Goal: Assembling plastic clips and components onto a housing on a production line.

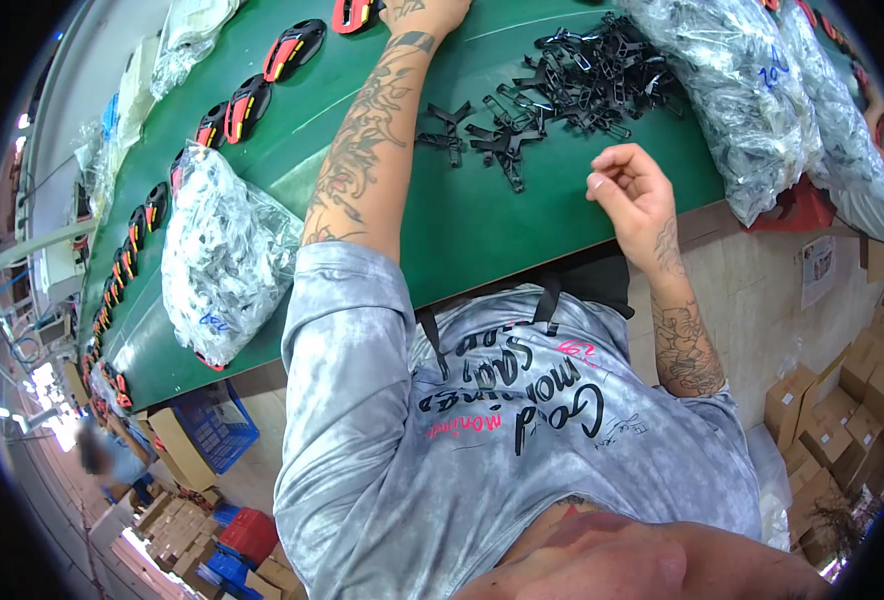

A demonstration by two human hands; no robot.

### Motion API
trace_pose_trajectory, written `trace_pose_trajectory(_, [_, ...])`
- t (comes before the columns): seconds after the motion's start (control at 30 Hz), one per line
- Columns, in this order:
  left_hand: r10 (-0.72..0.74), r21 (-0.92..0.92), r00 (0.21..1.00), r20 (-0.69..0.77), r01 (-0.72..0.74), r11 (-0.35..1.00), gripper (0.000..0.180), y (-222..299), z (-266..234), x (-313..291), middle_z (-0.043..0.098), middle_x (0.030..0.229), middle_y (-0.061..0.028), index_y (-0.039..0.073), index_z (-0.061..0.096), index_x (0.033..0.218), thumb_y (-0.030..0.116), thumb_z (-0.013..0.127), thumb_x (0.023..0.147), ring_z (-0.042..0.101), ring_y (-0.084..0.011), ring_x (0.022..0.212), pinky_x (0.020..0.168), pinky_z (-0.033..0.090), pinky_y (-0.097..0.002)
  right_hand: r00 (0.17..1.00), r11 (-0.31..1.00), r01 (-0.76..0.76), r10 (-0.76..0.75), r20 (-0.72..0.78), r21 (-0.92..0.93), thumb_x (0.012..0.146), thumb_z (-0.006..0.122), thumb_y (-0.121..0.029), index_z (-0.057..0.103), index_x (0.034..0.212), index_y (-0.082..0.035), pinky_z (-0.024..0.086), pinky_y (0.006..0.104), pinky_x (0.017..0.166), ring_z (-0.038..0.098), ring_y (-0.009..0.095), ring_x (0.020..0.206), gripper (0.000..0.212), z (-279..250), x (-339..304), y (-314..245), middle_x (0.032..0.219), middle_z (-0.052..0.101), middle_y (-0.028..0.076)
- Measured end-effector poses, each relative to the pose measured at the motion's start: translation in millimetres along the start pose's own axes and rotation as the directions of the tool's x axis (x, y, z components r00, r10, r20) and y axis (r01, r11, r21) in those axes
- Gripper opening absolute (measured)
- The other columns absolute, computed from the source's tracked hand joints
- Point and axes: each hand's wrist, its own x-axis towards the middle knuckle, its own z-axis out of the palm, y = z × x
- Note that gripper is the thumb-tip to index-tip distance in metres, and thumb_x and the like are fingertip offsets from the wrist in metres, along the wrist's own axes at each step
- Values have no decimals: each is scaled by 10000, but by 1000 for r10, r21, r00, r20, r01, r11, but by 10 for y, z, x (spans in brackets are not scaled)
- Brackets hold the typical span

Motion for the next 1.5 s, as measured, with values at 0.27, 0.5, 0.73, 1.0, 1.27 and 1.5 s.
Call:
trace_pose_trajectory(0.27, [141, -967, 960, 241, 250, -49, 678, -671, -1445, -1444, 612, 1317, -110, 119, 438, 1519, 259, 761, 939, 683, -263, 1095, 781, 592, -395, 953, 856, 254, -141, 270, -450, 899, 729, -81, 669, 1151, -30, 555, 339, 751, 685, 218, 800, 264, 596, 89, -438, 898, 694, 111])
trace_pose_trajectory(0.5, [-4, -905, 915, 402, 397, -152, 915, -1038, -1845, -2988, 611, 1312, -149, -15, 423, 1511, 143, 905, 750, 682, -253, 1105, 730, 623, -328, 705, 398, 709, -401, 585, -582, 893, 754, -189, 687, 1110, -40, 561, 415, 815, 699, 315, 902, 271, 1400, 1042, -2, 999, 711, 160])
trace_pose_trajectory(0.73, [172, -722, 786, 594, 615, -318, 603, -794, -1409, -3083, 678, 1290, -201, -96, 483, 1449, -76, 694, 885, 705, -258, 1138, 984, 583, -383, 697, 165, 717, -169, 697, -677, 856, 726, -173, 698, 1039, -36, 565, 476, 839, 718, 354, 968, 230, 1615, 1293, -268, 971, 727, 188])
trace_pose_trajectory(1.0, [225, -728, 814, 535, 579, -367, 722, -138, -893, -2612, 601, 1403, -193, -80, 419, 1513, -86, 701, 849, 669, -307, 1215, 1025, 591, -483, 964, 980, 197, -201, 175, 40, 888, 757, -89, 611, 1173, 13, 566, 280, 665, 718, 157, 825, 337, 513, 583, -883, 935, 731, 87])
trace_pose_trajectory(1.27, [242, -802, 870, 430, 491, -341, 740, -39, -666, -2611, 576, 1423, -202, -88, 374, 1543, -108, 675, 868, 670, -262, 1194, 981, 603, -373, 989, 974, 127, -139, -48, -190, 883, 805, -88, 626, 1258, -11, 539, 222, 711, 654, 60, 799, 423, 617, 104, -211, 960, 764, 93])
trace_pose_trajectory(1.5, [208, -838, 895, 395, 444, -319, 718, -159, -674, -2603, 590, 1404, -209, -85, 400, 1526, -34, 731, 892, 658, -286, 1219, 1004, 600, -421, 967, 948, 212, -239, -90, -236, 838, 847, -116, 649, 1175, -42, 536, 227, 633, 646, 54, 691, 398, 758, 149, -177, 927, 769, 108])
